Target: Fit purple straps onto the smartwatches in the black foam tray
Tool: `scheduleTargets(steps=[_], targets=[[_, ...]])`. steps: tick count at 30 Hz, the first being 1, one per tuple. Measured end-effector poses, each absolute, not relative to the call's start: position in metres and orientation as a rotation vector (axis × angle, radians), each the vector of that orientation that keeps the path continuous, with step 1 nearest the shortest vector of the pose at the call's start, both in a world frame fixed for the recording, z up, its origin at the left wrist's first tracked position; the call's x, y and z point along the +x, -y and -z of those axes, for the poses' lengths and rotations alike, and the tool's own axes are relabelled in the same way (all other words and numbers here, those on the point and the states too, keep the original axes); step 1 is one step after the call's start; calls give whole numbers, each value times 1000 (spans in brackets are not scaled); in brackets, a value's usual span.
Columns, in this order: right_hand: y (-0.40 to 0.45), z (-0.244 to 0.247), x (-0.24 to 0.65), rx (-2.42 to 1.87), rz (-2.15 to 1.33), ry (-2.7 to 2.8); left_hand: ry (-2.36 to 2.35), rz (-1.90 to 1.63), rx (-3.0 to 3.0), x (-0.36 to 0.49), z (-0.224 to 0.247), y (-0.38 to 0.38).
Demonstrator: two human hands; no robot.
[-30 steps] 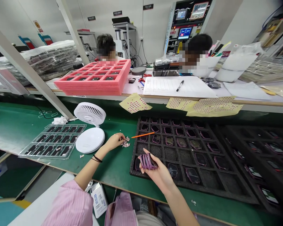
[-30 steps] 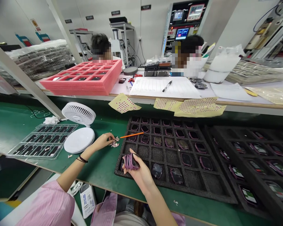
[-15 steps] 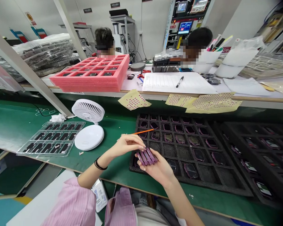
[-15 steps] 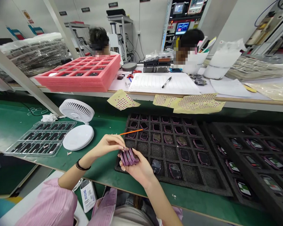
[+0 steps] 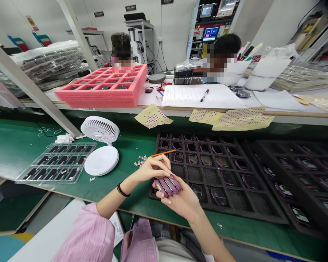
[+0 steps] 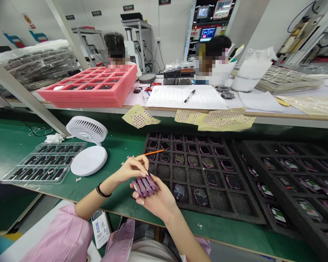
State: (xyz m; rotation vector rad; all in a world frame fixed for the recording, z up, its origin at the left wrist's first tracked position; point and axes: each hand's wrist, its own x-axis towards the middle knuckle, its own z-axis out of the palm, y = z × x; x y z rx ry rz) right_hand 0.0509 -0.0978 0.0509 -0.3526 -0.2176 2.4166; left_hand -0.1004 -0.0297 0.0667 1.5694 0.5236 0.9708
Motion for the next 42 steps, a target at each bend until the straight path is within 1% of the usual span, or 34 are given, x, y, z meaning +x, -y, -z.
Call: scheduleTargets(steps=[6,12,15,20,28,32,35,39,42], targets=[[98,-52,53,-345,-2421,179,-515,-904,1677,-104,-65,27],[97,-51,53,-405,-2383,172,-484,-776,1927,-110,-88,28],[97,-50,53,-418,-2387,209,-434,-714,1951,-110,-93,28],[99,-41,50,-392,-2358,342,-383,-639,1930,-108,-91,28],[95,-19,54,-448,-2261,484,-513,-357,2019,-102,-84,17],[95,-12,67,-645,-2018,624,-613,-296,2099,-92,-78,8],[93,-13,82,-934,-1665,848,-699,-324,2203,-82,-75,12],[89,-22,94,-1203,-1067,1243,-745,-501,2414,-61,-61,31],[85,-28,92,-1302,-812,1403,-866,-667,2542,-41,-44,39]])
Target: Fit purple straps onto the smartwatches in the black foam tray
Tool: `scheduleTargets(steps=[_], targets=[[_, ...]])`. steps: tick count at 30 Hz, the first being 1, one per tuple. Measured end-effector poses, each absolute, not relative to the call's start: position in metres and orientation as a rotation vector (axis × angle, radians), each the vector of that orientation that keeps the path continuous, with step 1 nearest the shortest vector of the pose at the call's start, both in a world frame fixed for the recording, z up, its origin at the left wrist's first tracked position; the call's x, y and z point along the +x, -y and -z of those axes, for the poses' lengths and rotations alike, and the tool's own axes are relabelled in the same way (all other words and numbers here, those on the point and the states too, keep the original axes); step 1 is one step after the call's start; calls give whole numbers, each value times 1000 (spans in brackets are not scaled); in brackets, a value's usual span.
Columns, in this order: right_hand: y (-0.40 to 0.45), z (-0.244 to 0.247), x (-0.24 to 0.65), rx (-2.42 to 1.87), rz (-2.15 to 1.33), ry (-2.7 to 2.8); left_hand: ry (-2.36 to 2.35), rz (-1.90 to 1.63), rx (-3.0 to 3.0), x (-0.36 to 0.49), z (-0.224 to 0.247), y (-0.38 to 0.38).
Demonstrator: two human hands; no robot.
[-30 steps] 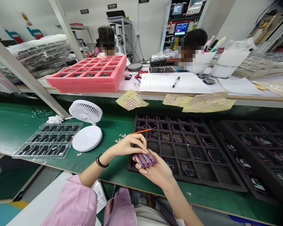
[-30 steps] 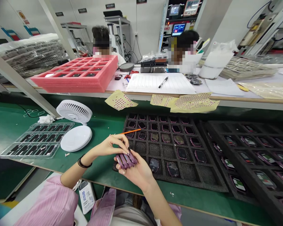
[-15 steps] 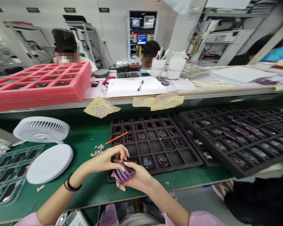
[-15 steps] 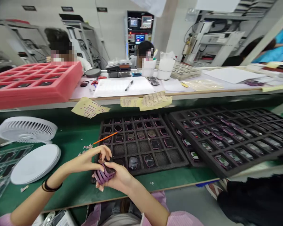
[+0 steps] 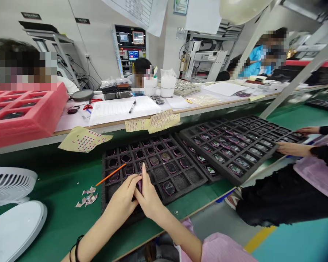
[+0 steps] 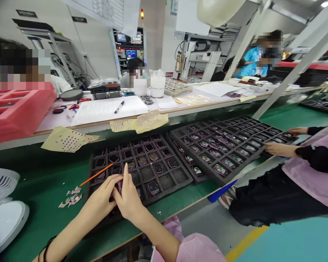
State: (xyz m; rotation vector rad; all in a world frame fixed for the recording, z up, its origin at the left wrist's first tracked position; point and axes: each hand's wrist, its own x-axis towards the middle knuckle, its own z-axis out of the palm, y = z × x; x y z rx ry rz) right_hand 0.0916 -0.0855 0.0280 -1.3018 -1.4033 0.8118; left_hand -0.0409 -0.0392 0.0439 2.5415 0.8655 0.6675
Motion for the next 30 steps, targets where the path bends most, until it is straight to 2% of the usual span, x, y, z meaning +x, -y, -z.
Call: scheduleTargets(steps=[4,7,10,16,19,30], targets=[[84,-31,87,-1381,-634,1446,-876,-848,2657,-22,-30,36],[86,-29,91,-1378,-731,1418,-804,-966,2695,-21,-27,29],[87,-25,103,-1266,-992,1340,-786,-1046,2661,-27,-27,24],[75,-30,135,-901,-1714,905,-772,-978,2505,-34,-39,34],[69,-38,141,-839,-1887,889,-731,-947,2492,-32,-47,39],[70,-27,128,-920,-1718,902,-707,-764,2328,-45,-53,40]])
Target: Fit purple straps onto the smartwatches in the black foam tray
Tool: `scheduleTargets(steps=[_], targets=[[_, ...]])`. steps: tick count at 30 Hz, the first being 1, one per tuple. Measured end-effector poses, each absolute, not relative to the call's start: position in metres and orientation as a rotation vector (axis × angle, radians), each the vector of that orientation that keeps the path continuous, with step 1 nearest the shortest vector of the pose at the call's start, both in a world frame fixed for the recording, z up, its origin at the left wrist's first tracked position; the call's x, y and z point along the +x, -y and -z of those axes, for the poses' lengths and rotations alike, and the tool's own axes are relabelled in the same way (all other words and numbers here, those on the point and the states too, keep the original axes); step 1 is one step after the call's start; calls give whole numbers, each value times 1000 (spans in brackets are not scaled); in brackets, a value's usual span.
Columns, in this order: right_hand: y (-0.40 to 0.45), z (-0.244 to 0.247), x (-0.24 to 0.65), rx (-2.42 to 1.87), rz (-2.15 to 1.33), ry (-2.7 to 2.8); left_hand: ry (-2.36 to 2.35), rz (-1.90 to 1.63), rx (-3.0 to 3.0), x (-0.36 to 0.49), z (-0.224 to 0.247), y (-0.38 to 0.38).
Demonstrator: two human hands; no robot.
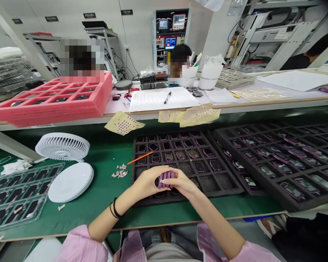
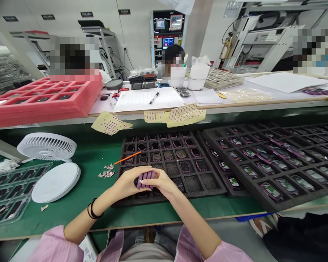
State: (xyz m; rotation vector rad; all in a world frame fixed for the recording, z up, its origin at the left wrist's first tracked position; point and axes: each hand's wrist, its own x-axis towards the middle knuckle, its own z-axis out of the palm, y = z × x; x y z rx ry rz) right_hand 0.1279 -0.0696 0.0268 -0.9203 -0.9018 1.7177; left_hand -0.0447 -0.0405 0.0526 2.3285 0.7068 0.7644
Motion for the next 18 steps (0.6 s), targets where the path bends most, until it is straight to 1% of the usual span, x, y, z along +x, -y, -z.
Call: scheduleTargets(steps=[3,6,10,13,18], targets=[[67,-25,135,-925,-1682,821,-866,-828,2045,-54,-50,37],[63,-19,145,-953,-1602,764,-1027,-825,1509,-62,-44,31],[59,-5,150,-1017,-1459,761,-959,-749,919,-62,-34,27],[58,2,149,-1066,-1431,789,-845,-752,729,-60,-29,29],[61,7,149,-1086,-1416,812,-856,-920,732,-61,-18,32]])
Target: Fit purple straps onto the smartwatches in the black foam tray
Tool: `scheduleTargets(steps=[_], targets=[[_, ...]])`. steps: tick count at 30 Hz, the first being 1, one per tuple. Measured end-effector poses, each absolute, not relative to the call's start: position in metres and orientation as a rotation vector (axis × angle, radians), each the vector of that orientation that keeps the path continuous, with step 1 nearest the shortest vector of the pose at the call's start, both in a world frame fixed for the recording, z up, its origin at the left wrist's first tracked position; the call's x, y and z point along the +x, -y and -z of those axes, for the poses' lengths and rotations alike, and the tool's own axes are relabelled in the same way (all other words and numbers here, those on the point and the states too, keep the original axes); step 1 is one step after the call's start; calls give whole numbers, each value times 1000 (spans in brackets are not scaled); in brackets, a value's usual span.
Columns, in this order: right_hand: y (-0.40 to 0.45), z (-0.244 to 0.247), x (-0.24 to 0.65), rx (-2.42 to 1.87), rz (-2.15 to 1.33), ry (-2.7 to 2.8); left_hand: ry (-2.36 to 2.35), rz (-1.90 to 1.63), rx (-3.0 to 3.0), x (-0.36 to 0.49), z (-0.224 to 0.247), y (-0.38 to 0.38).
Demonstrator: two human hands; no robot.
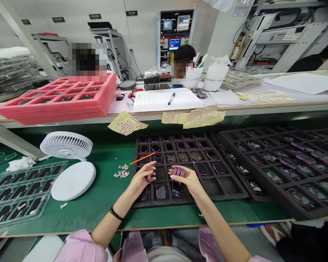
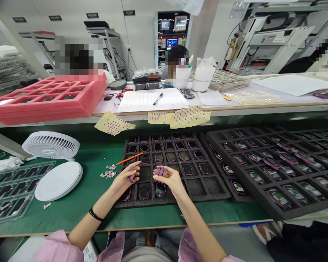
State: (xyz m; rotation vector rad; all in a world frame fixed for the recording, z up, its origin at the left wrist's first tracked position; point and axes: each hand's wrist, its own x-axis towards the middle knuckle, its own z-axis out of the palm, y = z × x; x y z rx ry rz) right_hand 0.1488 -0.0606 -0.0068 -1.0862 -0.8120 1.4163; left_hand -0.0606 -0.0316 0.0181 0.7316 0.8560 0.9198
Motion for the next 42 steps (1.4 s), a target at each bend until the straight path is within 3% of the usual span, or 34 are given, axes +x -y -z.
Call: scheduleTargets(steps=[7,13,42], targets=[[62,10,148,-1107,-1398,833,-964,-1207,1013,-70,5,25],[63,13,146,-1108,-1363,857,-1052,-1180,1321,-74,14,24],[63,6,145,-965,-1306,816,-1193,-1110,1675,-80,17,8]])
